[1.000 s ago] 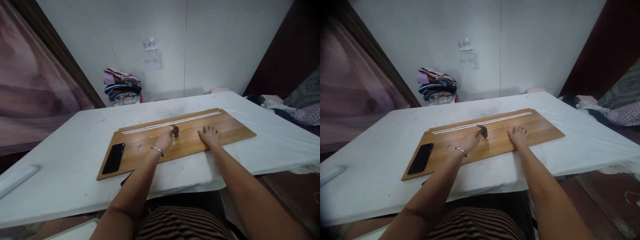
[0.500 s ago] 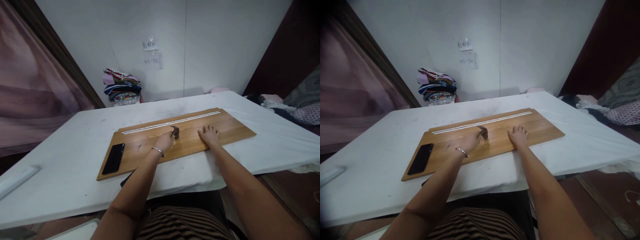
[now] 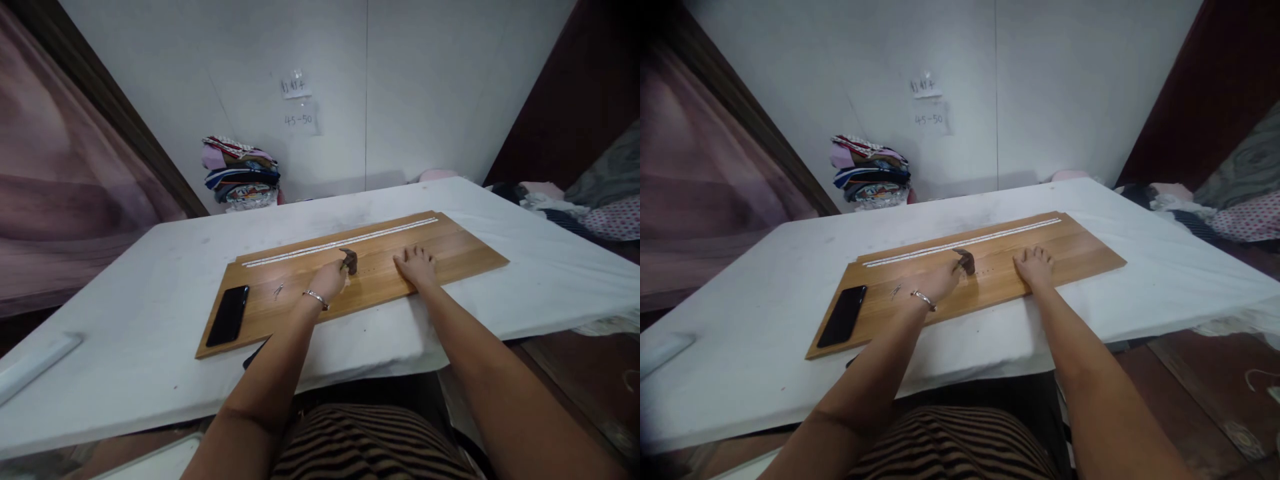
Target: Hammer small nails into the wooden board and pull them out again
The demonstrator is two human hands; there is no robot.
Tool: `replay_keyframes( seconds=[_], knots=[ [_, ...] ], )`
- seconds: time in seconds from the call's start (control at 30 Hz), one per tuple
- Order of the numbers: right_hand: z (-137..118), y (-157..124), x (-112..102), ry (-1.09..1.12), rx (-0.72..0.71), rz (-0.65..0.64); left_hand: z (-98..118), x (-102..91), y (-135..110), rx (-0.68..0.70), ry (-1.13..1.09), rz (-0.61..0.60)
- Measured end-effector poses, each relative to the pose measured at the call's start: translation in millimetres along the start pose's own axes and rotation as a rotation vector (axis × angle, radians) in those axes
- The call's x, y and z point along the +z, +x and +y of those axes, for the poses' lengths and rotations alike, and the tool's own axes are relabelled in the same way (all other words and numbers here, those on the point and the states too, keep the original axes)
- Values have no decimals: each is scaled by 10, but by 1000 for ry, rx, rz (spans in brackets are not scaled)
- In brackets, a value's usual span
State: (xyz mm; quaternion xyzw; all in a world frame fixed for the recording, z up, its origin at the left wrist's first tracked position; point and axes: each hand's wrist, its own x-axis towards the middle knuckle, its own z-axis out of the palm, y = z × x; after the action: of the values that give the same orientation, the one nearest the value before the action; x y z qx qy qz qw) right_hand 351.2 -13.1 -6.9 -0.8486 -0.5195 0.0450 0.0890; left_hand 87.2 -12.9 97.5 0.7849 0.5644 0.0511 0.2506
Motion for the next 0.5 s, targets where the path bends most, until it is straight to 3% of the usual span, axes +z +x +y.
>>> replay_keyframes(
  seconds=[0.5],
  knots=[
    [20, 19, 23, 11, -9, 14, -3, -13, -16, -18, 17, 2]
  ],
)
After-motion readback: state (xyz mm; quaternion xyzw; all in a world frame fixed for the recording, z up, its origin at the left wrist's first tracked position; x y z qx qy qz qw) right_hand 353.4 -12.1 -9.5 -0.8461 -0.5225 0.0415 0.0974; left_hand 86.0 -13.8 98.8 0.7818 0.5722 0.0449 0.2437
